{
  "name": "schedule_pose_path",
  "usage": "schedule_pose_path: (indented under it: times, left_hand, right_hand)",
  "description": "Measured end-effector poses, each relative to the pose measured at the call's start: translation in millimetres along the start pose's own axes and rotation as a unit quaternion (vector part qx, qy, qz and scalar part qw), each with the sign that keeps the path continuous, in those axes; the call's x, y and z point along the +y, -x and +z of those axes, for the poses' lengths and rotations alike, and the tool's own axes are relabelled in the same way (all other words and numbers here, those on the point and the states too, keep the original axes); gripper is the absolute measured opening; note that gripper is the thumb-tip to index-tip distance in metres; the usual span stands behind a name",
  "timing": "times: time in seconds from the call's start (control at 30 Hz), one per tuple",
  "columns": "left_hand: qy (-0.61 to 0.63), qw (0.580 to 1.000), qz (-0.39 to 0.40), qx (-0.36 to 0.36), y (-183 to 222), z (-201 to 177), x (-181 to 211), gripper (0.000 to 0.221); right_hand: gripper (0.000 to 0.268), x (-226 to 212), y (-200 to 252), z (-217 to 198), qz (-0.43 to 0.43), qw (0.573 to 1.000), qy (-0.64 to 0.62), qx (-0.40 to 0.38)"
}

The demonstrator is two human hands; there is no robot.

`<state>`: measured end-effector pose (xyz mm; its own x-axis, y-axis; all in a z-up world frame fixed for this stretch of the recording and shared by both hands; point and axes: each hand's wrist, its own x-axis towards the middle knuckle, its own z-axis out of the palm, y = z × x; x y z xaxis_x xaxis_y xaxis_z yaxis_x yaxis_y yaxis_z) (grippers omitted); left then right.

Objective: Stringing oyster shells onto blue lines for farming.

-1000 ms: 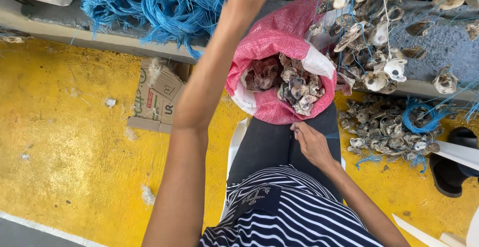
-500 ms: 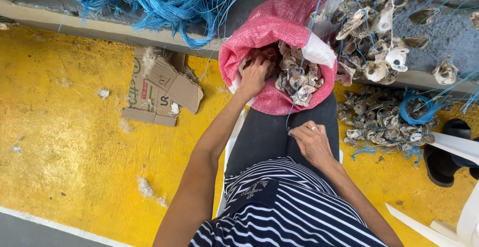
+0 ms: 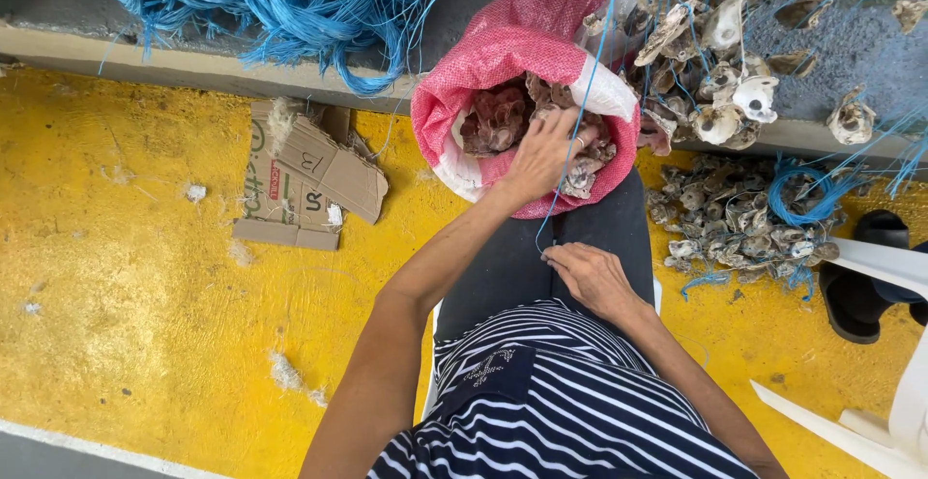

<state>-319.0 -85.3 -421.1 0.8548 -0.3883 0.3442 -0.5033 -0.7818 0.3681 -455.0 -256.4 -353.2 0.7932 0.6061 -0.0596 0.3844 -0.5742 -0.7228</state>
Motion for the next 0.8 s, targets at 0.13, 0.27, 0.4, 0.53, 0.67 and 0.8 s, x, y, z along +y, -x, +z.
schedule_pose_path:
  times: [0.13,0.27,0.4,0.53,0.67,0.8]
  left_hand:
    - [-0.018,0.996,0.074,0.055,4,22,-1,0.044]
    - [0.004,0.999,0.007,-0.036,15,57,-28,0.055]
    - [0.235,0.932,-0.276,0.0,14,17,-34,0.067]
    - [0.448,0.809,-0.374,0.072,42,12,-58,0.069]
    - [0.583,0.721,-0.361,0.102,51,-10,-55,0.072]
    - [0.705,0.586,-0.389,0.091,38,-43,-25,0.053]
  right_hand:
    - [0.016,5,3,3,-0.004,1.0,0.003,0.01]
    - [0.016,9,7,5,0.004,1.0,0.005,0.007]
    - [0.017,13,6,-9,0.021,0.999,-0.019,0.033]
    - [0.014,18,3,-33,0.099,0.976,-0.169,0.099]
    - [0.014,15,-17,-62,0.083,0.935,-0.292,0.186]
    - [0.014,5,-37,-75,-0.025,0.85,-0.456,0.263]
